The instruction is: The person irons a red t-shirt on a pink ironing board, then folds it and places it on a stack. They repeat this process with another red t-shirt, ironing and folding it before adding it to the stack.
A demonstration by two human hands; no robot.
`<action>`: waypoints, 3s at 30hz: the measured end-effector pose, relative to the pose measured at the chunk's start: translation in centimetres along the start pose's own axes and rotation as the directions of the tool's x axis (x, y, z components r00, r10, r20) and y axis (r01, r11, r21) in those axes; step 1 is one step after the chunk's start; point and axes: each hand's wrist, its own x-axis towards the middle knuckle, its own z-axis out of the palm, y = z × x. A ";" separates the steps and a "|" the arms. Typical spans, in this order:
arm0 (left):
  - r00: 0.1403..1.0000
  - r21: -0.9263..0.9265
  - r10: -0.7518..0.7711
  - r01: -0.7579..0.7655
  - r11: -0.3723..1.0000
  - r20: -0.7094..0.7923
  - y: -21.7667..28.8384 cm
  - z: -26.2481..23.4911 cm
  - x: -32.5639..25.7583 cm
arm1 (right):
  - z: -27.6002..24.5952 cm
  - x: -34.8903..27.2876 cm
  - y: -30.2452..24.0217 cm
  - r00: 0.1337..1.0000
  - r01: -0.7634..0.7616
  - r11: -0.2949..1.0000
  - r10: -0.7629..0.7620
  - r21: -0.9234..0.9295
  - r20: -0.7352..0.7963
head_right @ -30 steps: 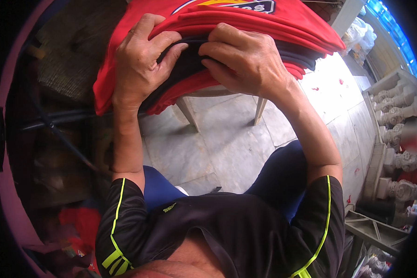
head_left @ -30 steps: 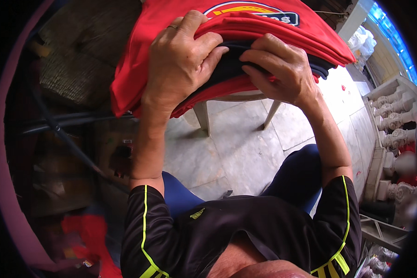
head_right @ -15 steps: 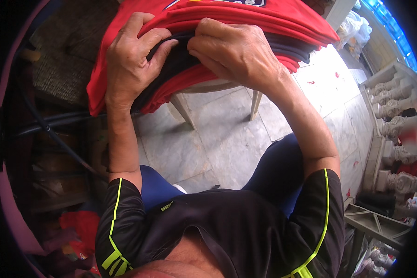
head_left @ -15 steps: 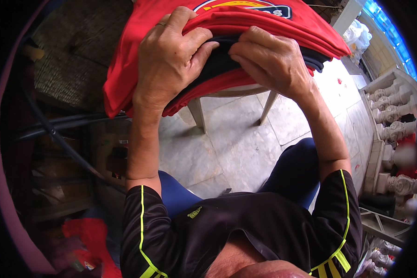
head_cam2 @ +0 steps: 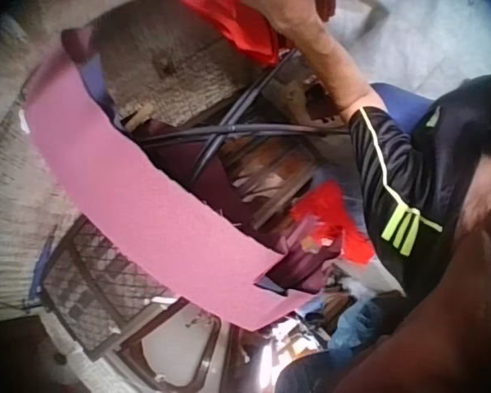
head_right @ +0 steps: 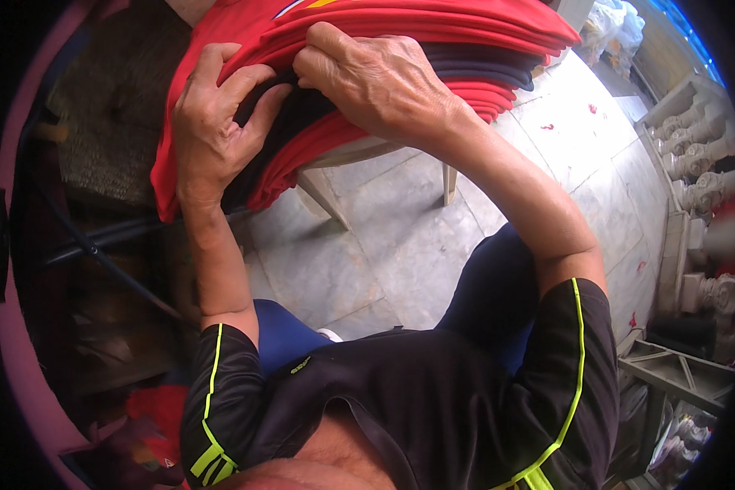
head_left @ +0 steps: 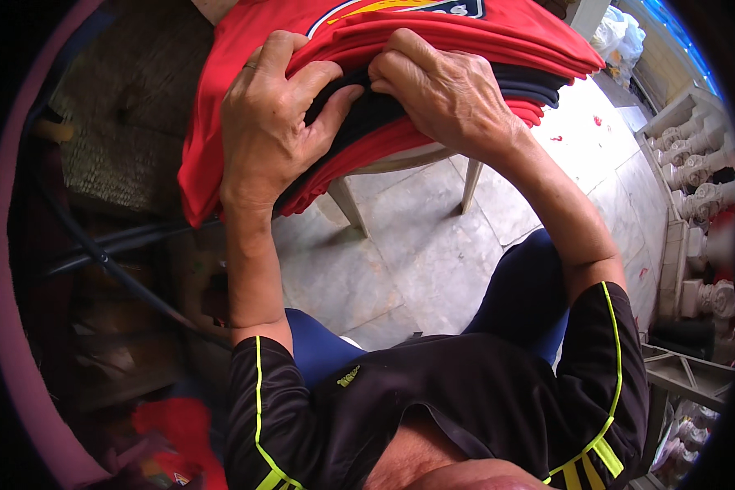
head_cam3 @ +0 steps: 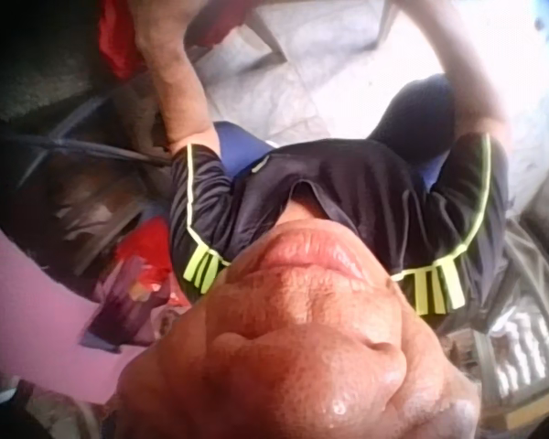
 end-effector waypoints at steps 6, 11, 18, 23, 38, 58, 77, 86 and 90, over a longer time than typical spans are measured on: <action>0.999 0.016 -0.002 0.001 1.000 0.049 0.5 -0.6 0.1 | 0.5 0.0 0.1 0.999 -0.012 1.000 0.013 0.013 -0.040; 1.000 0.022 0.011 -0.012 1.000 0.019 0.2 -0.2 0.3 | 0.1 0.0 0.6 0.994 -0.003 0.996 0.013 0.091 -0.108; 1.000 0.018 -0.017 0.017 1.000 0.011 0.1 0.0 0.3 | -1.1 -0.4 0.3 0.998 0.055 0.993 -0.054 0.102 -0.013; 1.000 0.011 -0.021 0.021 1.000 0.005 0.1 0.2 0.1 | -1.1 -0.4 0.2 0.997 0.060 0.997 -0.062 0.047 0.042; 0.999 0.023 -0.026 0.026 0.999 0.024 0.7 -0.2 0.3 | -1.8 0.6 -0.1 0.997 0.076 0.991 -0.075 0.108 -0.014; 0.998 0.015 0.001 -0.001 1.000 0.061 0.7 -0.9 0.4 | -0.9 0.2 -0.6 0.996 0.001 0.999 0.003 -0.046 0.093; 1.000 0.018 -0.012 0.011 1.000 0.025 0.4 -0.3 0.1 | -2.6 0.6 -0.3 0.976 0.129 0.988 -0.142 0.091 0.163; 0.992 -0.037 -0.039 0.044 0.998 0.123 1.9 -1.9 1.4 | -2.3 0.7 -0.5 0.986 0.070 0.991 -0.086 0.113 0.141; 0.998 -0.028 -0.006 0.008 1.000 0.063 0.8 -0.8 0.5 | -3.3 0.9 -0.5 0.989 0.033 0.955 -0.074 0.295 0.131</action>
